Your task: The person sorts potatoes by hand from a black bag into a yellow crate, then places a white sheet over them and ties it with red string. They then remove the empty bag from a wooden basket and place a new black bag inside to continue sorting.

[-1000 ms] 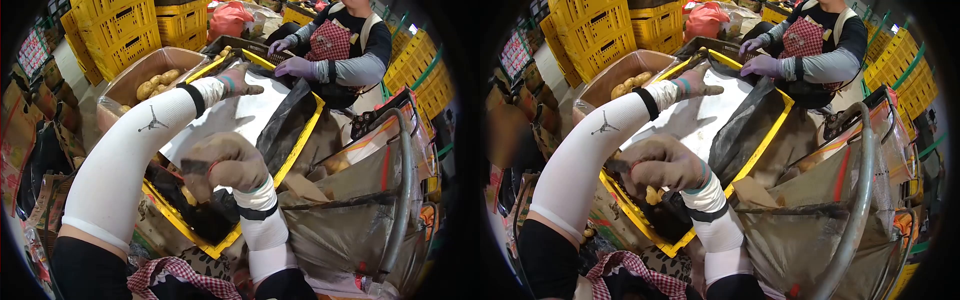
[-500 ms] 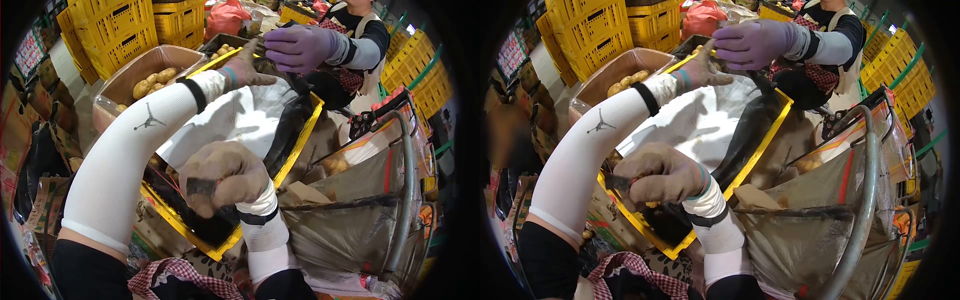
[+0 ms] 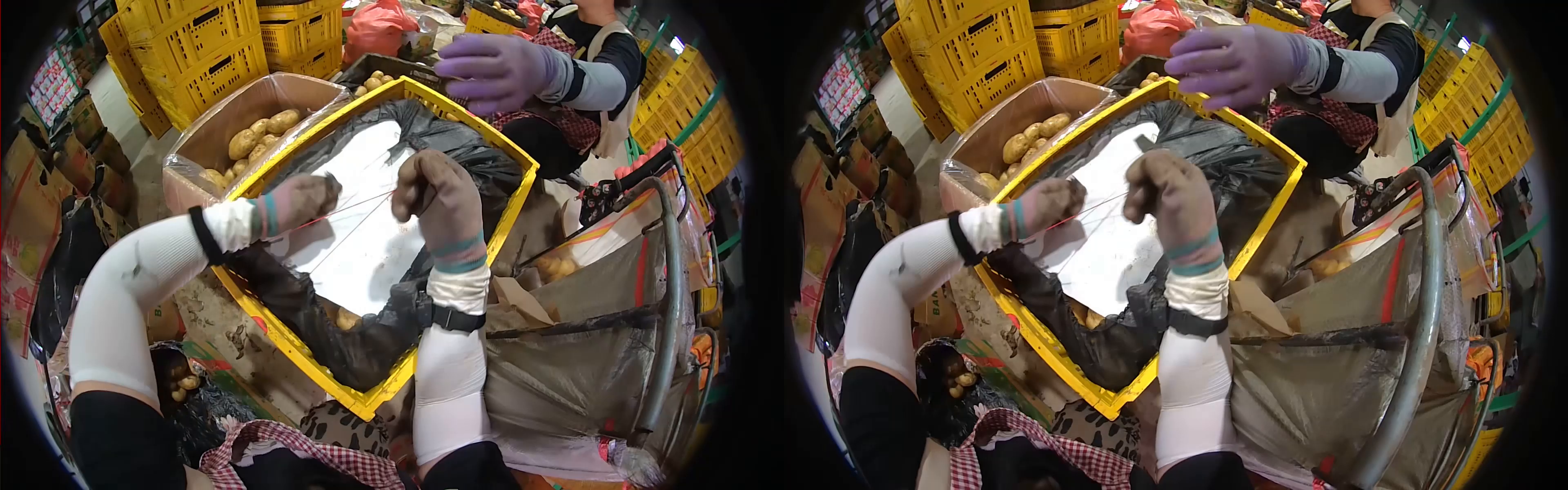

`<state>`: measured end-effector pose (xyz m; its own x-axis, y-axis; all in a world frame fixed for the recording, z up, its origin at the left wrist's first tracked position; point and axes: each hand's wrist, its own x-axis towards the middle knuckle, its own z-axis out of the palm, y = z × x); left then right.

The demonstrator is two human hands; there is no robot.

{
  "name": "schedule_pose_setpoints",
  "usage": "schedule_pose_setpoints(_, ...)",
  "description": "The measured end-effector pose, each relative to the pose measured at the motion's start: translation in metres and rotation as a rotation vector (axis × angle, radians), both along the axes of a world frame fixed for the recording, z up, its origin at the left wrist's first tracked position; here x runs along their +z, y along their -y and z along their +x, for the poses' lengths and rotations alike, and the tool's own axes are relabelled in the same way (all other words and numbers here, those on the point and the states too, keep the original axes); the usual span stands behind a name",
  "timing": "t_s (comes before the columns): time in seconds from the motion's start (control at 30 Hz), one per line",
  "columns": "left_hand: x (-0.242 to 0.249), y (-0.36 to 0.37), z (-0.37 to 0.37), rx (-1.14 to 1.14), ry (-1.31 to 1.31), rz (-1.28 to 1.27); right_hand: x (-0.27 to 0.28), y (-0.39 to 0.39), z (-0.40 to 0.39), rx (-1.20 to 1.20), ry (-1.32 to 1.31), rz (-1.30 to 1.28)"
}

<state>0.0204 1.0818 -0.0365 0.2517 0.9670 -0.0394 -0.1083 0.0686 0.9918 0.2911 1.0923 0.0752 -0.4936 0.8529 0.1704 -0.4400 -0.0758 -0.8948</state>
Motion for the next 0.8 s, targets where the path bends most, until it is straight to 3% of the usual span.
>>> schedule_pose_setpoints(0.03,0.075,0.003,-0.01,-0.242,-0.578,0.201,-0.007,-0.009,-0.002,-0.087,0.059,-0.141)
schedule_pose_setpoints(0.1,0.105,0.023,0.012,0.143,0.146,0.01,-0.02,-0.021,-0.007,-0.117,0.205,-0.218)
schedule_pose_setpoints(0.13,0.129,0.039,0.026,0.149,-0.068,0.139,-0.025,-0.026,-0.014,-0.135,0.234,-0.296)
schedule_pose_setpoints(0.17,0.119,0.04,0.028,-0.132,-0.074,0.58,-0.026,-0.028,-0.021,-0.155,0.259,-0.366)
schedule_pose_setpoints(0.2,0.104,0.054,0.038,-0.136,-0.061,0.183,-0.026,-0.027,-0.026,-0.141,0.196,-0.423)
schedule_pose_setpoints(0.23,0.092,0.066,0.063,-0.121,-0.492,0.457,-0.027,-0.026,-0.028,-0.134,0.194,-0.419)
schedule_pose_setpoints(0.27,0.092,0.081,0.083,-0.193,-0.841,0.413,-0.027,-0.026,-0.03,-0.084,0.035,-0.495)
schedule_pose_setpoints(0.3,0.079,0.088,0.1,-0.164,-0.926,0.435,-0.031,-0.028,-0.03,-0.035,-0.122,-0.571)
schedule_pose_setpoints(0.33,0.085,0.086,0.109,-0.326,-1.007,0.343,-0.039,-0.034,-0.027,-0.081,-0.216,-0.65)
schedule_pose_setpoints(0.37,0.089,0.085,0.108,-0.328,-1.006,0.344,-0.044,-0.044,-0.02,-0.083,-0.217,-0.649)
schedule_pose_setpoints(0.43,0.1,0.082,0.107,-0.342,-0.878,0.454,-0.052,-0.06,-0.003,-0.005,-0.053,-0.471)
schedule_pose_setpoints(0.47,0.124,0.088,0.101,-0.257,-0.907,0.547,-0.032,-0.042,-0.017,-0.28,0.19,-0.301)
schedule_pose_setpoints(0.5,0.166,0.089,0.096,-0.258,-0.971,0.287,-0.035,-0.039,-0.022,-0.28,0.193,-0.311)
schedule_pose_setpoints(0.53,0.169,0.08,0.085,-0.095,-0.873,0.386,-0.036,-0.039,-0.028,-0.374,0.286,-0.141)
schedule_pose_setpoints(0.57,0.165,0.065,0.077,0.126,-0.55,0.551,-0.034,-0.04,-0.033,-0.465,0.374,0.039)
schedule_pose_setpoints(0.6,0.163,0.05,0.07,0.269,-0.255,0.291,-0.044,-0.047,-0.033,-0.533,0.442,0.15)
schedule_pose_setpoints(0.63,0.136,0.019,0.06,0.355,-0.166,0.253,-0.039,-0.046,-0.033,-0.528,0.438,0.159)
schedule_pose_setpoints(0.7,0.115,-0.002,0.048,0.029,-0.431,0.091,-0.03,-0.037,-0.03,-0.433,0.317,0.077)
schedule_pose_setpoints(0.77,0.099,-0.009,0.066,-0.306,-0.226,-0.595,-0.026,-0.032,-0.03,-0.409,0.2,-0.032)
schedule_pose_setpoints(0.8,0.072,-0.017,0.069,-0.546,-0.045,-0.676,-0.028,-0.031,-0.033,-0.371,0.034,-0.118)
